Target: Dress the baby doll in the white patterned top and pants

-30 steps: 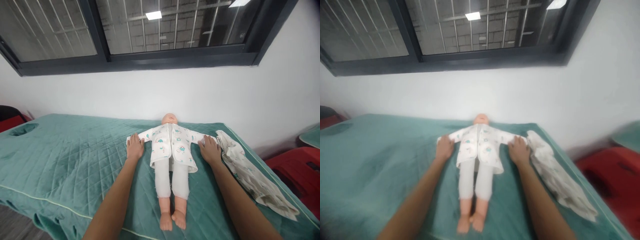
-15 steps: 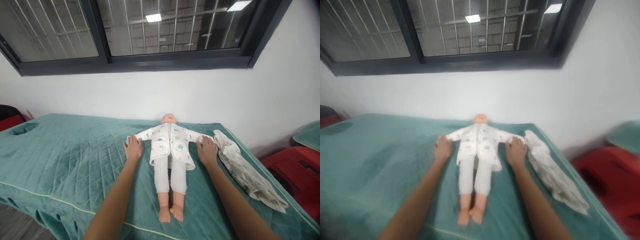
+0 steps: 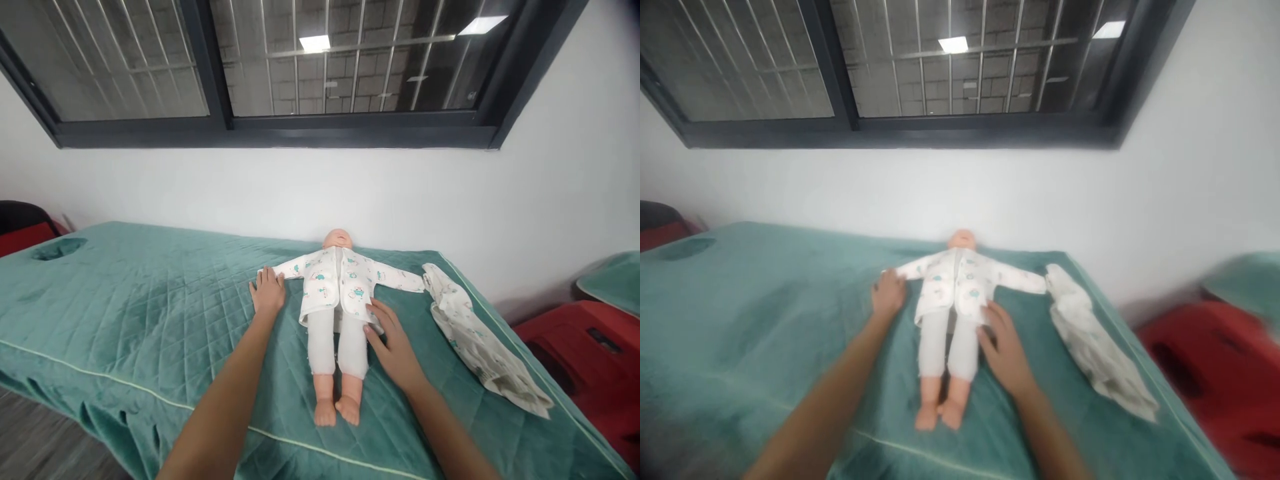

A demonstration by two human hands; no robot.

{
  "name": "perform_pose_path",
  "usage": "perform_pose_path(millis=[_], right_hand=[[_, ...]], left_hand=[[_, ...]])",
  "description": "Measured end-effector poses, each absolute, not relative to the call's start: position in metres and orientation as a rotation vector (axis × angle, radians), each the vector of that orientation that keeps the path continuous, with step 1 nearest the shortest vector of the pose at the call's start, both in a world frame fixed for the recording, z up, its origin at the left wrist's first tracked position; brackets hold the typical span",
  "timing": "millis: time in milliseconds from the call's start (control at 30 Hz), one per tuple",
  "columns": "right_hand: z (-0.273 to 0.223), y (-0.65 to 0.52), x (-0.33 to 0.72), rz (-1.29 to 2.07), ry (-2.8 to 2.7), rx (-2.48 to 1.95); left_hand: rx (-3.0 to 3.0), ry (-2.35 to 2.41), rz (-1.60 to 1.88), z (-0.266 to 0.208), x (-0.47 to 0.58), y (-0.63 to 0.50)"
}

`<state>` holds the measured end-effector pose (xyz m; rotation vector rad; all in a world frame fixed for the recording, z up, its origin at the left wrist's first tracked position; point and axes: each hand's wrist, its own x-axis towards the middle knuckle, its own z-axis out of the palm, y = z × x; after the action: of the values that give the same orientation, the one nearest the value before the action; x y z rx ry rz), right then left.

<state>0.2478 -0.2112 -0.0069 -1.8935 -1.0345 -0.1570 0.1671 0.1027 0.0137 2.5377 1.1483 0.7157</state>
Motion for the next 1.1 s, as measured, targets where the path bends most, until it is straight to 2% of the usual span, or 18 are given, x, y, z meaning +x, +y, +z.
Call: perform_pose_path(millis=[267,633,900,1100], right_hand=[[-0.016,-0.211,0.249,-0.147,-0.883,-2.019],[-0.009,-0.207,0.25,-0.033,-0.636,-2.219],[-0.002,-0.207,0.247,-0.016,-0.505,-2.337],[-0.014,-0.208,0.251,-0.228,-0.567,-2.257]], left_hand=[[2.446,0.87,1.126,0.007,0.151,0.08],[2.109,0.435,0.801,0.004,0.106,0.01],[2.132,0.603,0.71,0.005,0.106,0.008],[2.137,0.596,0.774,0.006,0.1,0.005]])
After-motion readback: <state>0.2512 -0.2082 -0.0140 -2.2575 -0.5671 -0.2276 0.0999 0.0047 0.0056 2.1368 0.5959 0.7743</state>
